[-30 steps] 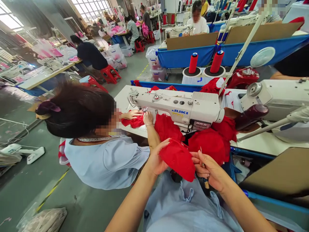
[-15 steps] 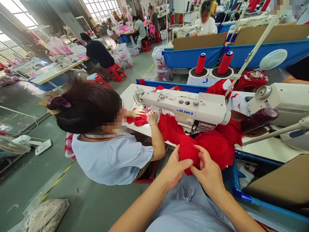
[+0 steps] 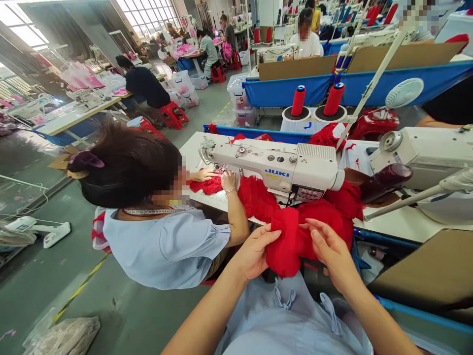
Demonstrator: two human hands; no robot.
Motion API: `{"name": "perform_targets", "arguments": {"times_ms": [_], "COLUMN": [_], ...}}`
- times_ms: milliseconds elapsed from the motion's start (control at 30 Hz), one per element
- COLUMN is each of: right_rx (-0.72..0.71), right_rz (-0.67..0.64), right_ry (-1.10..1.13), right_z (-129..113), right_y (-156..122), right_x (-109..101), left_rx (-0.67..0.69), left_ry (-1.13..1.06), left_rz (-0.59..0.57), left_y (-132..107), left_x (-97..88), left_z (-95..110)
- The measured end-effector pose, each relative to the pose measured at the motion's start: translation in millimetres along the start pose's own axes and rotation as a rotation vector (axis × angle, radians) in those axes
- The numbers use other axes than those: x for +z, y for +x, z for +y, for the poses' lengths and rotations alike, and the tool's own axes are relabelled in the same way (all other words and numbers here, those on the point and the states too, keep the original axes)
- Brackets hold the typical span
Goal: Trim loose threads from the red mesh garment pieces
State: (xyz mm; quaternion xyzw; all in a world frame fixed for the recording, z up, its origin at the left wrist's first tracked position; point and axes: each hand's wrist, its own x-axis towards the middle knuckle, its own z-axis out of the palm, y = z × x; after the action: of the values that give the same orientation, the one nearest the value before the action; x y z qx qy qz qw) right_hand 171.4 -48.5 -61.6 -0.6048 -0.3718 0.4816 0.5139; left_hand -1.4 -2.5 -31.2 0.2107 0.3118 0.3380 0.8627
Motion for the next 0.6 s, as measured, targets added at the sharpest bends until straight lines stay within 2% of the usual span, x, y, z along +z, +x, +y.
{"name": "perform_targets", "arguments": {"times_ms": [67,133,233,333,400,467,533,600], "right_rx": [0.044,0.054,-0.002,-0.1,-0.192,-0.343,-0.502,-0.61], "right_rz": [-0.089,-0.12,-0.058,0.059,0.16,0.234,0.257,0.251], "right_ry": [0.009,-0.006,-0.053,-0.131,-0.236,-0.416,-0.589,-0.667], "right_z": [0,1,-1,-4,-6,-9,-12,-16], "right_y": [4,4,5,6,6,4,-1,-6], "right_x": [1,3,-2,-15,-23,-28,-29,-24], "left_rx": [-0.014,0.002,0.074,0.212,0.366,0.504,0.551,0.553], "left_ry": [0.028,0.061,0.157,0.376,0.586,0.822,1.007,1.09], "left_rz": [-0.034,-0.005,0.091,0.139,0.165,0.173,0.182,0.223], "left_y": [-4,-5,-4,-4,-6,-7,-6,-2], "left_x": [2.6,1.2,-5.1,-9.8,-11.3,-13.4,-16.1,-17.6], "left_z": [3,6,11,16,18,17,14,8]}}
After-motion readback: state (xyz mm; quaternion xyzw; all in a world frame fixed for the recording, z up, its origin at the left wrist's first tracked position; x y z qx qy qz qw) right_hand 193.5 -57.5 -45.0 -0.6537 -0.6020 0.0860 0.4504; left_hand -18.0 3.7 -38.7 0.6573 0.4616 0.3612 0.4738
